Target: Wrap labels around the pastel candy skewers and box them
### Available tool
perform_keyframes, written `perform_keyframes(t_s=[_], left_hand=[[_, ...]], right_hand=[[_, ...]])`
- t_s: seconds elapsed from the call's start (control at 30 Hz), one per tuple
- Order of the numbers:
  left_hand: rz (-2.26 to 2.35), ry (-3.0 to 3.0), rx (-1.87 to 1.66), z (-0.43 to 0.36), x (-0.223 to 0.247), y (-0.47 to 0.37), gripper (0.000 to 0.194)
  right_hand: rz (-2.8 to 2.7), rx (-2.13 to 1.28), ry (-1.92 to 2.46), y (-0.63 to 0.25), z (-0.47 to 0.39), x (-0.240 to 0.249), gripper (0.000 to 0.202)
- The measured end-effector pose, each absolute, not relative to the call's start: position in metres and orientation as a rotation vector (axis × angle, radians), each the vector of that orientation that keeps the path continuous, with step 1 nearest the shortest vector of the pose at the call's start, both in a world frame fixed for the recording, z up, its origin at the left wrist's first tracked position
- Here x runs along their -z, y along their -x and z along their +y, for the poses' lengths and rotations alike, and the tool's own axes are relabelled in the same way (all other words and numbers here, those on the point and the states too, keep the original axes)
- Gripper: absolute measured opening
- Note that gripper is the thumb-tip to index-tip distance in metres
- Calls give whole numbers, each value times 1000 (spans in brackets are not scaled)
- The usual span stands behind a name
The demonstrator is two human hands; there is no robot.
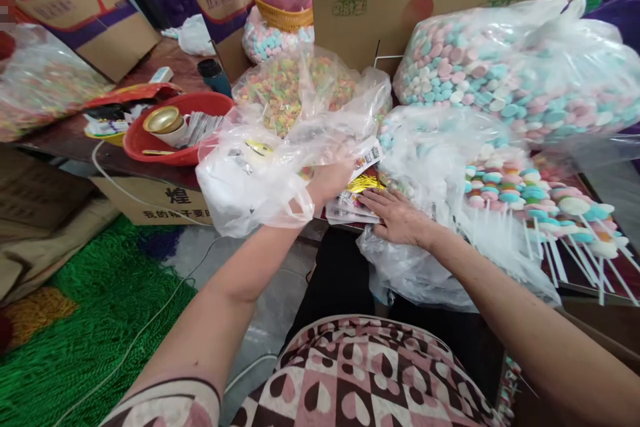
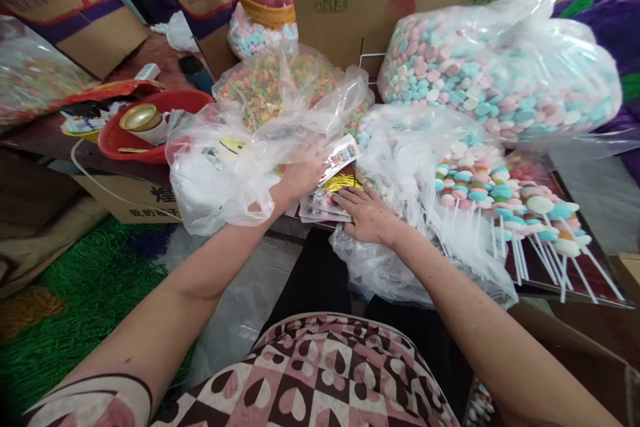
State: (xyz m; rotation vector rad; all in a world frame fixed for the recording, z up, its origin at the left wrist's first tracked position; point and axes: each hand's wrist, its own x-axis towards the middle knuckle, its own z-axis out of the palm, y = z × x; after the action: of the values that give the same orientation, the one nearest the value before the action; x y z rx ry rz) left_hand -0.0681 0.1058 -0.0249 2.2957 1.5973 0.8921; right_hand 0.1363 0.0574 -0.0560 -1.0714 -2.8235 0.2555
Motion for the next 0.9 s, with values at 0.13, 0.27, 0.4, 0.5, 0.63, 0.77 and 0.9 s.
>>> perform_keyframes(t_s=[0.13, 0.27, 0.4, 0.5, 0.63, 0.77, 0.9], left_hand=[[1460, -2677, -704, 65, 39, 63, 30], [1513, -2644, -544, 48, 56, 57, 27], [1584, -2574, -435, 52, 58, 54, 27], [1591, -2547, -386, 56, 55, 53, 24], [1628, -2503, -385, 58, 54, 51, 24], [1681, -2475, -400, 55, 53, 50, 26], [1647, -2488, -524, 51, 51, 49, 38]], right_hand=[[-2697, -408, 1012, -144, 62, 60, 60], [-2418, -431, 1075, -151, 63, 70, 44], [-2257, -336, 1290, -151, 61, 78, 30], [-2220, -300, 1351, -147, 63, 79, 25], [-2219, -238, 1392, -141, 68, 80, 26], [-2207, -146, 1421, -138, 65, 77, 26], [-2123, -1, 1365, -137, 58, 70, 23]])
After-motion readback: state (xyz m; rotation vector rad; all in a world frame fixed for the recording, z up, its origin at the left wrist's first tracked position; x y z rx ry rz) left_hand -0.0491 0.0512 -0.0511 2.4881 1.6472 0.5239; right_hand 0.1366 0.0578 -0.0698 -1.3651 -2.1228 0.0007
